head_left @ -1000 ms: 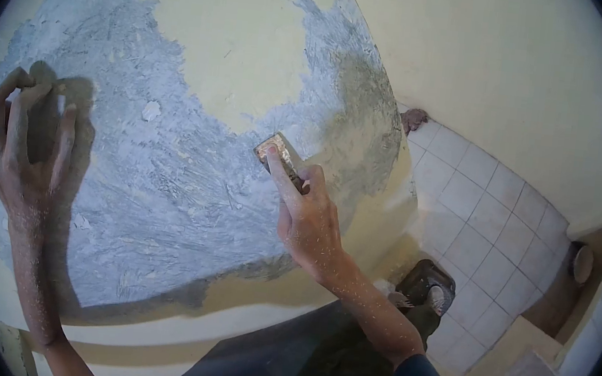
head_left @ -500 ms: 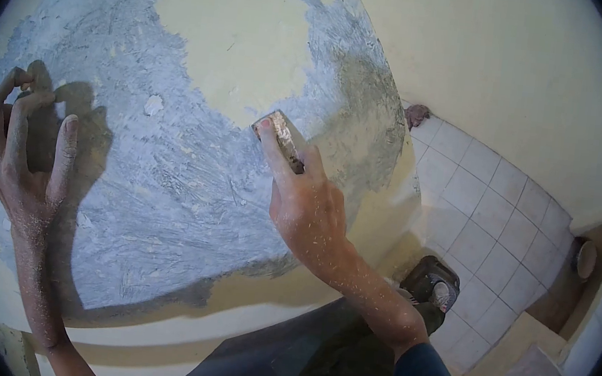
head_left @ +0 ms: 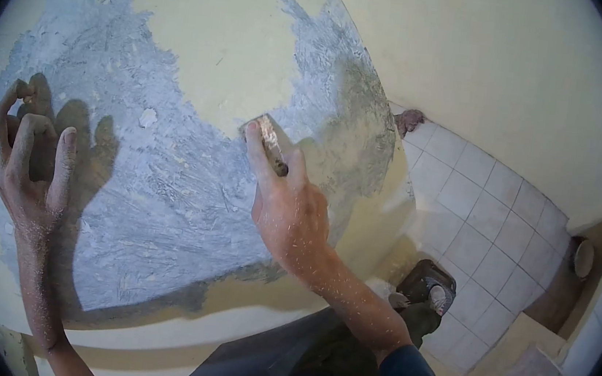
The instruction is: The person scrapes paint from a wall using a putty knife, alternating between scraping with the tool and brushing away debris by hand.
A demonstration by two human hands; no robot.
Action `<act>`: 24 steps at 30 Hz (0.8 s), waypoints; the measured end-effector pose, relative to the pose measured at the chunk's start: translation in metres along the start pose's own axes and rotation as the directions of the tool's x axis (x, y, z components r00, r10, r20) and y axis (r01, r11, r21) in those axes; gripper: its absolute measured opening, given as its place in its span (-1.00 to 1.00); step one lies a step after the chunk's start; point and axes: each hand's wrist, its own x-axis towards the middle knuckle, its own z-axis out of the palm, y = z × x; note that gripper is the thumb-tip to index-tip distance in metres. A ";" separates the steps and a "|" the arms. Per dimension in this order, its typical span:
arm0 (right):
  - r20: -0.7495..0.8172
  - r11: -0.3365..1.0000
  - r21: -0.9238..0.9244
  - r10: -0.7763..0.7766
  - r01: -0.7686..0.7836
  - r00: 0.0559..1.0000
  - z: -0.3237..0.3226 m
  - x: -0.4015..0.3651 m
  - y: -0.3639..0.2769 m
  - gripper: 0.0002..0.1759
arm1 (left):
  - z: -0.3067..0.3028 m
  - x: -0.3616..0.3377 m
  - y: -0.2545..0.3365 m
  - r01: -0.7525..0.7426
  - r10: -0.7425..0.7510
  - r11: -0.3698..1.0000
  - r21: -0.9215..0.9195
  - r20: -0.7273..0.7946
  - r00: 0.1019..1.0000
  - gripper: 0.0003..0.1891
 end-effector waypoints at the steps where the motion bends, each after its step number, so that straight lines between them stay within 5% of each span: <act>1: 0.017 1.000 0.007 0.006 -0.006 1.000 0.002 -0.001 -0.001 -0.14 | -0.001 0.001 0.000 -0.002 0.002 1.000 -0.002 0.012 1.000 -0.81; 8: 0.051 1.000 -0.013 0.011 -0.011 0.999 0.002 0.001 -0.003 -0.12 | -0.005 0.007 0.004 -0.084 0.083 0.996 0.027 0.031 0.996 -0.84; 17: 0.004 0.998 0.056 -0.011 0.011 1.000 0.002 0.004 -0.003 -0.09 | 0.000 0.003 0.000 0.002 0.000 0.999 -0.053 0.047 0.999 -0.80; 21: 0.115 1.000 0.010 0.016 -0.017 0.993 0.005 -0.013 -0.004 -0.10 | 0.005 0.001 -0.015 -0.195 0.195 0.978 0.074 0.004 0.981 -0.80; 24: 0.101 0.996 0.090 0.002 -0.011 0.995 -0.001 -0.005 -0.001 -0.10 | 0.003 0.002 -0.005 -0.075 0.074 0.997 0.006 0.021 0.997 -0.79</act>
